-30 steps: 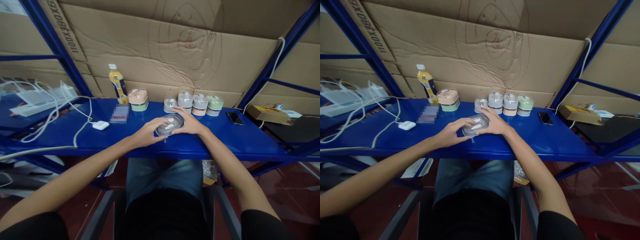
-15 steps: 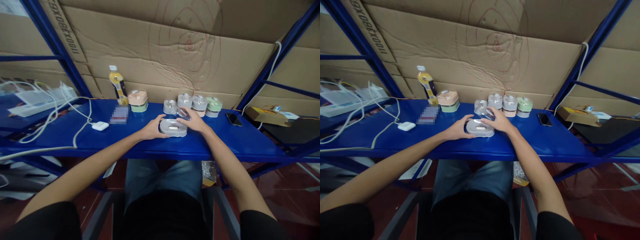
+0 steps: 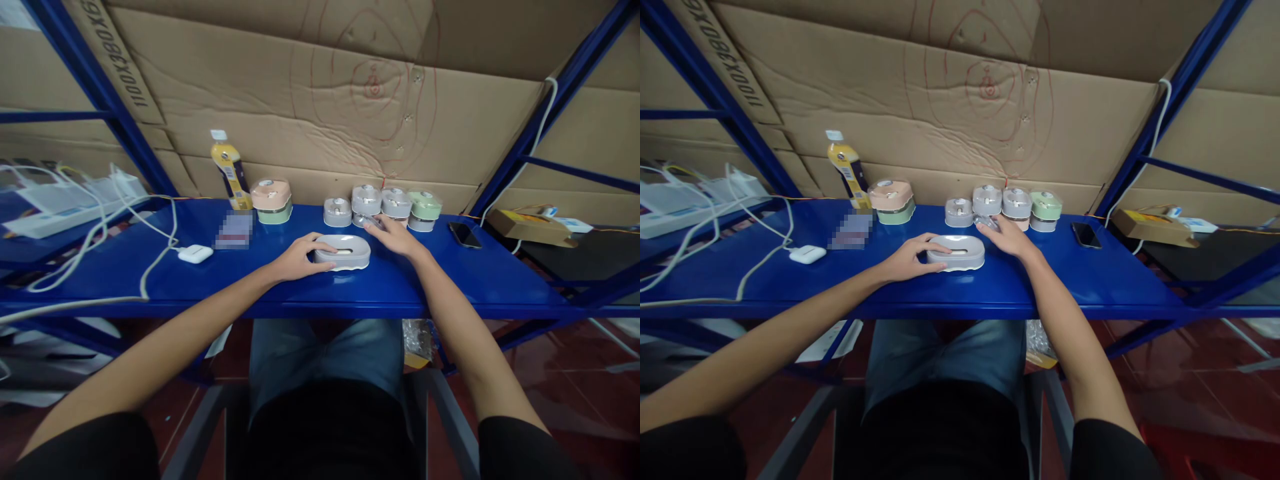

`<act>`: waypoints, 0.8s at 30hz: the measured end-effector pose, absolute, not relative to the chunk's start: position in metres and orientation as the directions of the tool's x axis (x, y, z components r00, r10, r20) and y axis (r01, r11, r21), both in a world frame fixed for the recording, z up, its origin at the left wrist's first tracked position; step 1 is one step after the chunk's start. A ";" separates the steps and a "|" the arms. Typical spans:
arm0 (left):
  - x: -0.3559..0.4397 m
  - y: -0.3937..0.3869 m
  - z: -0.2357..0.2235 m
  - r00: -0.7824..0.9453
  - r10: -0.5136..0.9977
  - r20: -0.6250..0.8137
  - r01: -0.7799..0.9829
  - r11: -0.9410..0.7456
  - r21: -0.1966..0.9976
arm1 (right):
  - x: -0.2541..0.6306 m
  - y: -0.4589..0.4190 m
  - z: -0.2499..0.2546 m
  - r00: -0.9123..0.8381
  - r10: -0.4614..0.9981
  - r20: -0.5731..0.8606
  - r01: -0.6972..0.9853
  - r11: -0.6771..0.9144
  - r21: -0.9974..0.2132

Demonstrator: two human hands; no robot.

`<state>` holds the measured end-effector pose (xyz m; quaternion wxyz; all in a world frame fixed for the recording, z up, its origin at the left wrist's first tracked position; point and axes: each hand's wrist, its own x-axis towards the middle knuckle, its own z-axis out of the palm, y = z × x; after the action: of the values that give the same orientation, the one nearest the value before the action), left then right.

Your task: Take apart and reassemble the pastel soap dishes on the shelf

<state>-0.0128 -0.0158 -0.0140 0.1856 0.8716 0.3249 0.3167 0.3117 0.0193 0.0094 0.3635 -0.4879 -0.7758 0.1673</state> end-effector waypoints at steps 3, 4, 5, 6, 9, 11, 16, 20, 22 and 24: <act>-0.013 -0.015 -0.014 0.574 0.689 0.443 0.447 -0.717 0.535 | 0.311 0.019 0.009 -0.249 0.886 0.390 0.634 0.454 -0.626; -0.013 -0.014 -0.014 0.564 0.692 0.452 0.443 -0.715 0.541 | 0.311 0.019 0.010 -0.249 0.887 0.388 0.630 0.452 -0.631; -0.014 -0.013 -0.013 0.548 0.696 0.464 0.438 -0.711 0.549 | 0.311 0.019 0.010 -0.249 0.887 0.388 0.626 0.453 -0.634; -0.015 -0.012 -0.013 0.527 0.703 0.479 0.433 -0.706 0.560 | 0.311 0.019 0.011 -0.248 0.887 0.389 0.625 0.453 -0.635; -0.018 -0.009 -0.012 0.448 0.726 0.522 0.422 -0.686 0.592 | 0.311 0.018 0.014 -0.226 0.900 0.373 0.652 0.424 -0.628; -0.021 -0.007 -0.011 0.422 0.737 0.529 0.423 -0.676 0.604 | 0.310 0.016 0.016 -0.211 0.910 0.357 0.672 0.400 -0.623; -0.023 -0.002 -0.014 0.390 0.757 0.524 0.435 -0.653 0.620 | 0.311 0.015 0.016 -0.198 0.915 0.352 0.684 0.386 -0.619; -0.033 0.007 -0.016 0.279 0.780 0.560 0.515 -0.614 0.599 | 0.313 0.018 0.014 -0.186 0.916 0.355 0.689 0.379 -0.617; -0.042 0.010 -0.017 0.243 0.782 0.573 0.562 -0.595 0.574 | 0.314 0.020 0.013 -0.195 0.917 0.349 0.693 0.380 -0.612; -0.048 0.011 -0.018 0.238 0.782 0.577 0.588 -0.588 0.555 | 0.315 0.021 0.013 -0.192 0.925 0.329 0.708 0.363 -0.606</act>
<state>-0.0484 0.0107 -0.0177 0.1116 0.7788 0.4398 0.4332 0.3152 0.0214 0.0131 0.3339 -0.5408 -0.7549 0.1620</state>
